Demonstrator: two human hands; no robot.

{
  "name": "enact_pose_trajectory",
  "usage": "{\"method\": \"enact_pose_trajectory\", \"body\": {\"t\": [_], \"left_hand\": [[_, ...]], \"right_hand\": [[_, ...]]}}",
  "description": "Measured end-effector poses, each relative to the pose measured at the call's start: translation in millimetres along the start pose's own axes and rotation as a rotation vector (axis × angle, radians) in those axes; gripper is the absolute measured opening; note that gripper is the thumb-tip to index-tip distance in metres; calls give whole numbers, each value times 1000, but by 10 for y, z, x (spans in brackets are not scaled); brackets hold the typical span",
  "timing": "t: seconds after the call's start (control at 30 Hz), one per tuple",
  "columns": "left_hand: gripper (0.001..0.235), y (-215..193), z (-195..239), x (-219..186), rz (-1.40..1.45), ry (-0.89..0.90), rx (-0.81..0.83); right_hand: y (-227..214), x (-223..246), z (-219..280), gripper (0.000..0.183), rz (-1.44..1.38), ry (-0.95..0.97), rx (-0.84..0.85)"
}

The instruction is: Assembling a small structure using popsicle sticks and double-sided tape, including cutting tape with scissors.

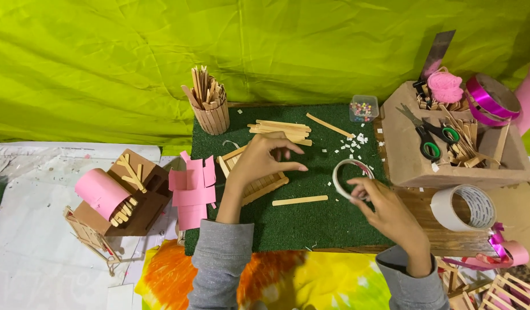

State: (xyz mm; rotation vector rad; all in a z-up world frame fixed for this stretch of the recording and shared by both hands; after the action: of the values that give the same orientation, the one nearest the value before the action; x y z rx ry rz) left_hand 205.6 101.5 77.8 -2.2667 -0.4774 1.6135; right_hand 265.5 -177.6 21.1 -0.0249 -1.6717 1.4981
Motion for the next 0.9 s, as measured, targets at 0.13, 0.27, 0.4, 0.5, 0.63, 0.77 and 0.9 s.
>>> {"method": "enact_pose_trajectory", "body": {"t": [0.13,0.27,0.4,0.5,0.63,0.77,0.9], "left_hand": [[41,69,49,-353,2,91,-34],[42,197,236,-675,-139,138,-80],[34,297,430,-805,-280,142,-153],[25,303,540,-847,-377,134,-196],[22,323,597,-767,-418,126,-208],[21,315,599,-728,-281,98,-197],[34,340,557,-805,-22,97,-85]], "right_hand": [[-112,331,34,41,-164,3,-162],[80,408,8,38,-548,-47,-212],[233,516,-36,37,-728,-117,-284],[286,565,-78,37,-820,-149,-304],[333,608,-116,35,-850,-153,-291],[373,649,-134,37,-943,-183,-301],[337,726,-120,38,-1078,-183,-312]]}}
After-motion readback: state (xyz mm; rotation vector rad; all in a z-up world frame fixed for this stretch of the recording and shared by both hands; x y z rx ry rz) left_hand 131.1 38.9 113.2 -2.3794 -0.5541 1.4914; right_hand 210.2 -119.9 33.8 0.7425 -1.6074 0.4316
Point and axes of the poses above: each hand's wrist, its own z-axis away from the middle knuckle, its own y-axis out of the palm, x = y × z, the point moved 6 cm from there along -z, towards the middle knuckle, and after that the axes turned 4 degrees about x, right-handed, at the moved point
